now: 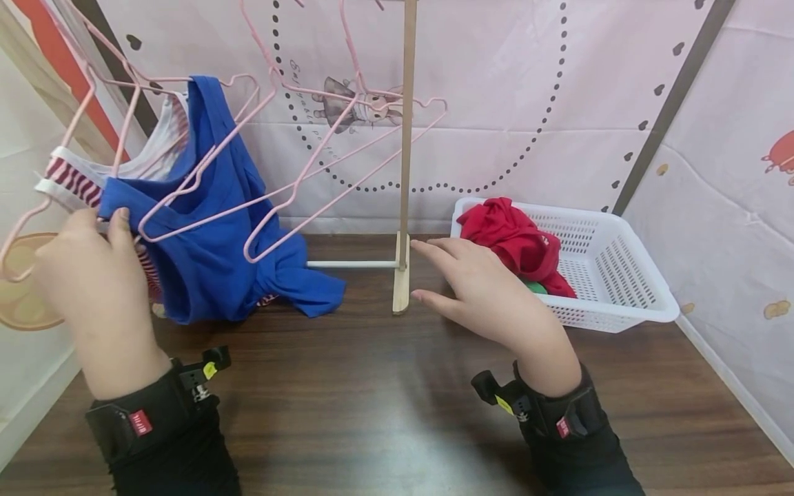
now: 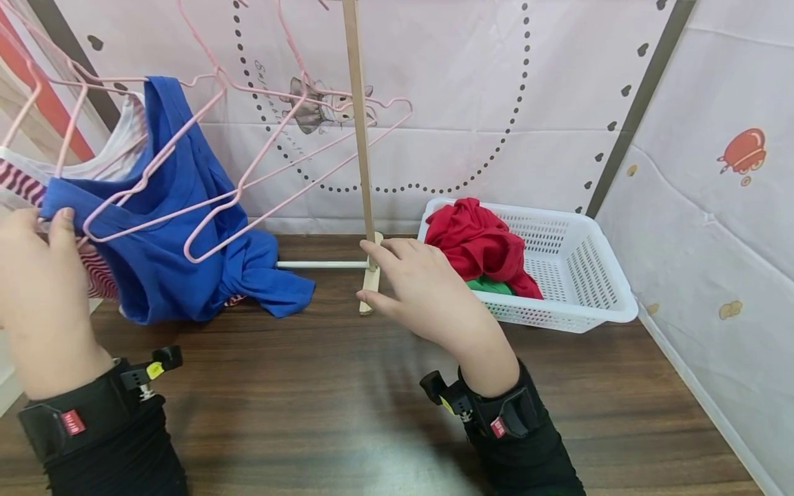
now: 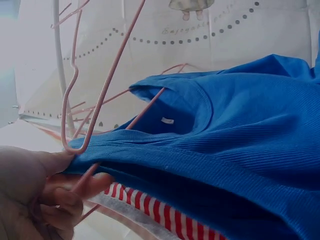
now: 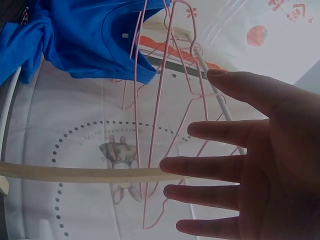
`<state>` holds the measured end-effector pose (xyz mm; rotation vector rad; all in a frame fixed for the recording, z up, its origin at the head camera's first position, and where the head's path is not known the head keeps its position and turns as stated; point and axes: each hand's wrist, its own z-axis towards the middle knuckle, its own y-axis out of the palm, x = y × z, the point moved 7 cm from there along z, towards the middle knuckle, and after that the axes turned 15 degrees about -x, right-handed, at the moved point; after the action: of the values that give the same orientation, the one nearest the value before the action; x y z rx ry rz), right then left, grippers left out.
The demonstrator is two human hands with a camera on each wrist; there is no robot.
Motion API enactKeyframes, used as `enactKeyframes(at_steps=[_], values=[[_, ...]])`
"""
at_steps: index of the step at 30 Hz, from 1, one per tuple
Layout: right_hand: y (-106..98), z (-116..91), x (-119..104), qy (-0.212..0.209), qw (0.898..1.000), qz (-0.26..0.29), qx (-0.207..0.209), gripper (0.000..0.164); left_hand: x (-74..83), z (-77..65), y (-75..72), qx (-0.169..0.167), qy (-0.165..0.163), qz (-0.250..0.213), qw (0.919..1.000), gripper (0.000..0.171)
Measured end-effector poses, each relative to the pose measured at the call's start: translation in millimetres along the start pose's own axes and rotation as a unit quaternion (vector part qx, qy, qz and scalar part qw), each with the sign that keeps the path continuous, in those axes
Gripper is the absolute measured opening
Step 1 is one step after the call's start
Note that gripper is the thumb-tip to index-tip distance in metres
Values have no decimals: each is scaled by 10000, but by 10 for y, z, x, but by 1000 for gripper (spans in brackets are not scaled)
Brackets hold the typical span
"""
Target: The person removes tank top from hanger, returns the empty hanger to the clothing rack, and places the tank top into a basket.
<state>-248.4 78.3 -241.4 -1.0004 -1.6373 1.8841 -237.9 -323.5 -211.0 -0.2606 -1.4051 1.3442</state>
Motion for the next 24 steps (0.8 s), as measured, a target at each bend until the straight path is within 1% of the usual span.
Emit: enactKeyframes(at_steps=[2, 7, 9, 12, 16, 18, 21, 24], values=[[4, 3, -2, 18, 10000, 22, -22, 75, 26, -22, -16, 236, 127, -142, 9995, 58], [8, 2, 4, 103, 9999, 74, -65, 75, 78, -48, -34, 591, 242, -465, 9969, 52], [10, 3, 3, 119, 9999, 83, -80, 75, 80, -40, -28, 635, 257, -538, 9962, 52], [15, 7, 4, 127, 9998, 102, -95, 75, 56, -20, -25, 881, 382, -652, 9932, 50], [15, 7, 12, 155, 9997, 143, -98, 77, -6, 0, -17, 1079, 334, -926, 9893, 51], [12, 5, 12, 162, 9997, 142, -94, 77, -25, -3, -18, 1105, 247, -1077, 9877, 51], [3, 4, 12, 164, 9997, 129, -89, 77, -21, -22, -47, 1212, 254, -1170, 9854, 53], [-5, 2, 12, 165, 9998, 112, -87, 78, -32, -30, -76, 1257, 150, -1357, 9826, 52]])
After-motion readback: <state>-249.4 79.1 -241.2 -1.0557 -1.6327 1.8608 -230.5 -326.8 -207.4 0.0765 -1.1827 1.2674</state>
